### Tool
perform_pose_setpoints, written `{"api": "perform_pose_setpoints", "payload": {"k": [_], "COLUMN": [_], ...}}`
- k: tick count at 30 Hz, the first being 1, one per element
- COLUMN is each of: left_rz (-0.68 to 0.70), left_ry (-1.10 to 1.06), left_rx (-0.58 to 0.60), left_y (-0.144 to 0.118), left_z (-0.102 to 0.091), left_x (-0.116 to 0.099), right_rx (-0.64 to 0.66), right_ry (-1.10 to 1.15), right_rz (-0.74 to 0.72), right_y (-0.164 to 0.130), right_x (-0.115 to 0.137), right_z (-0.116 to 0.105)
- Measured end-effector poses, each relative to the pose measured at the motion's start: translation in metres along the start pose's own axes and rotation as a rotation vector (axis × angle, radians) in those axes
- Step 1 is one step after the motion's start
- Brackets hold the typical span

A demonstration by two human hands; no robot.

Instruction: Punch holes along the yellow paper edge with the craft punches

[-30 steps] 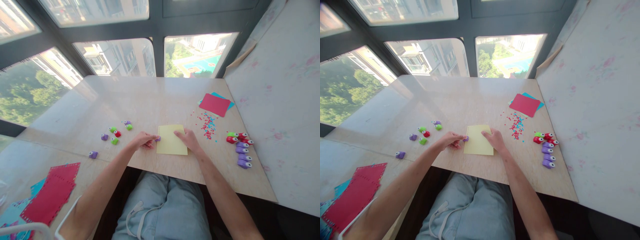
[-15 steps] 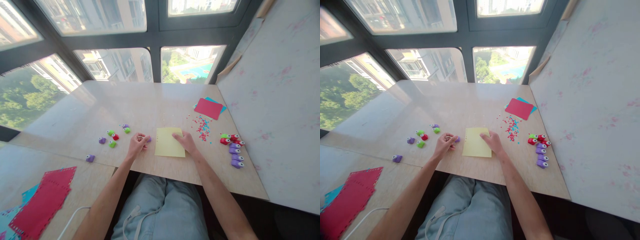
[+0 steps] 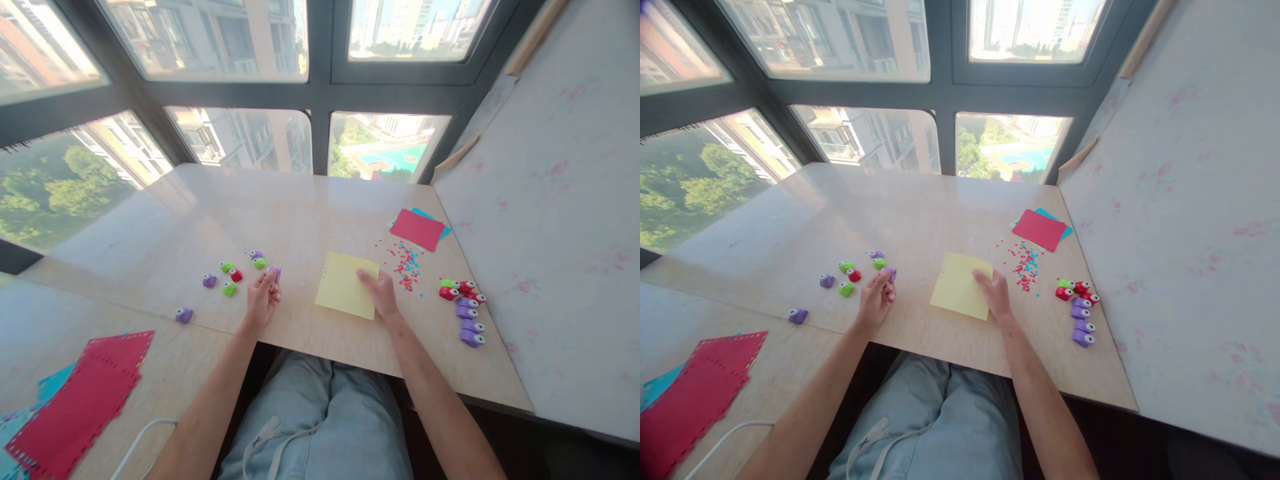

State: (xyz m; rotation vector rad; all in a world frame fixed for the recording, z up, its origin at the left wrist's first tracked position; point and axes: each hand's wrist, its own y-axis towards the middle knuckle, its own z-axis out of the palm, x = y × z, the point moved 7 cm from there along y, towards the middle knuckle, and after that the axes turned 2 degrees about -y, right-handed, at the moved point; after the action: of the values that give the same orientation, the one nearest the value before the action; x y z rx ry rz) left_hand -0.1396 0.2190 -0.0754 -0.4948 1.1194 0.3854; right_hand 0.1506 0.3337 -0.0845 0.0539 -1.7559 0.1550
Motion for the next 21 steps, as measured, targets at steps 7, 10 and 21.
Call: {"api": "perform_pose_setpoints", "payload": {"k": [7, 10, 21], "left_rz": [-0.022, 0.011, 0.037], "left_ry": [-0.111, 0.009, 0.080], "left_rx": [-0.004, 0.017, 0.055], "left_y": [-0.006, -0.011, -0.022], "left_z": [-0.001, 0.003, 0.009], "left_x": [0.002, 0.004, 0.004], "right_rx": [0.125, 0.252, 0.056], "right_ry": [-0.157, -0.154, -0.098], "right_rz": [-0.068, -0.027, 0.085], "right_y": [-0.010, -0.017, -0.017], "right_x": [0.006, 0.007, 0.002], "right_z": [0.015, 0.024, 0.042]}}
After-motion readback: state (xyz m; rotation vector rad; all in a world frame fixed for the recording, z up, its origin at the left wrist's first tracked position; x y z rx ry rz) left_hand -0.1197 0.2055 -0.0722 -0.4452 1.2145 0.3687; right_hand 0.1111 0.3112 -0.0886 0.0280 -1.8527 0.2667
